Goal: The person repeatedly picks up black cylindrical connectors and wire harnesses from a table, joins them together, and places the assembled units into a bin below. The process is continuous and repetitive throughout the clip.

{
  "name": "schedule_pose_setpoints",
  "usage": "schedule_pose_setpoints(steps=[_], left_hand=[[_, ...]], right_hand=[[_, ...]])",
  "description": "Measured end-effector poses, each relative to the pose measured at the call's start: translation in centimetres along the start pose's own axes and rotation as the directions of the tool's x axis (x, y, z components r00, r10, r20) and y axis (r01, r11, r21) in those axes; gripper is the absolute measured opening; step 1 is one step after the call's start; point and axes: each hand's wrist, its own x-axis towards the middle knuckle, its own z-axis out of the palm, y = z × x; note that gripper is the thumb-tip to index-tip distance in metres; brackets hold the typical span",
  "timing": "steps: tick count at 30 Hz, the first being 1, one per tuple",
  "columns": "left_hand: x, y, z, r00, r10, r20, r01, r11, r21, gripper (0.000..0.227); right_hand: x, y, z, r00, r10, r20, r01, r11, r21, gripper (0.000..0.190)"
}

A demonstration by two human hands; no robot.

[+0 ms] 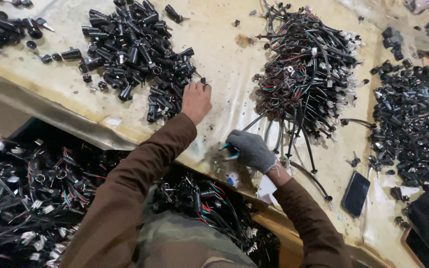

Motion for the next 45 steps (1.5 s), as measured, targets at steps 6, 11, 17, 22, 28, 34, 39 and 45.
schedule_pose_setpoints(steps=[6,11,17,22,28,34,39,45], left_hand=[[-2.1,1.2,-4.8,0.982,0.141,-0.129,-0.183,0.89,-0.418,0.034],[-6.0,3.9,-9.2,0.981,0.005,-0.192,-0.168,0.513,-0.842,0.031],[-11.6,6.1,-7.6,0.955,0.093,0.283,0.297,-0.231,-0.927,0.036],[-14.0,7.4,-7.8,0.928,0.185,0.324,0.358,-0.2,-0.912,0.035],[-15.2,7.6,-10.2,0.844,0.393,0.364,0.382,0.036,-0.924,0.025],[-14.6,9.1,-11.3,0.787,0.617,0.019,-0.133,0.2,-0.971,0.029],[-13.6,8.8,-12.2,0.675,0.727,0.128,-0.104,0.265,-0.958,0.03],[-13.0,7.7,-13.9,0.852,0.507,0.129,-0.169,0.5,-0.849,0.031]], right_hand=[[-0.4,0.1,1.8,0.947,0.318,-0.048,-0.308,0.939,0.153,0.026],[-0.5,-1.3,1.7,0.885,0.439,-0.158,-0.412,0.894,0.174,0.032],[-2.4,-2.2,4.0,0.83,0.507,-0.235,-0.514,0.857,0.033,0.026],[-3.9,-0.5,3.7,0.746,0.601,-0.286,-0.588,0.797,0.139,0.025],[-9.6,-4.7,-6.0,0.53,0.437,-0.727,0.296,0.708,0.642,0.008],[-9.8,-10.4,-5.2,0.942,0.06,-0.329,0.125,0.85,0.512,0.018],[-8.0,-11.0,-4.6,0.988,0.104,-0.11,0.005,0.701,0.713,0.018],[-5.5,-15.1,-1.5,0.651,0.571,-0.499,-0.043,0.685,0.727,0.015]])
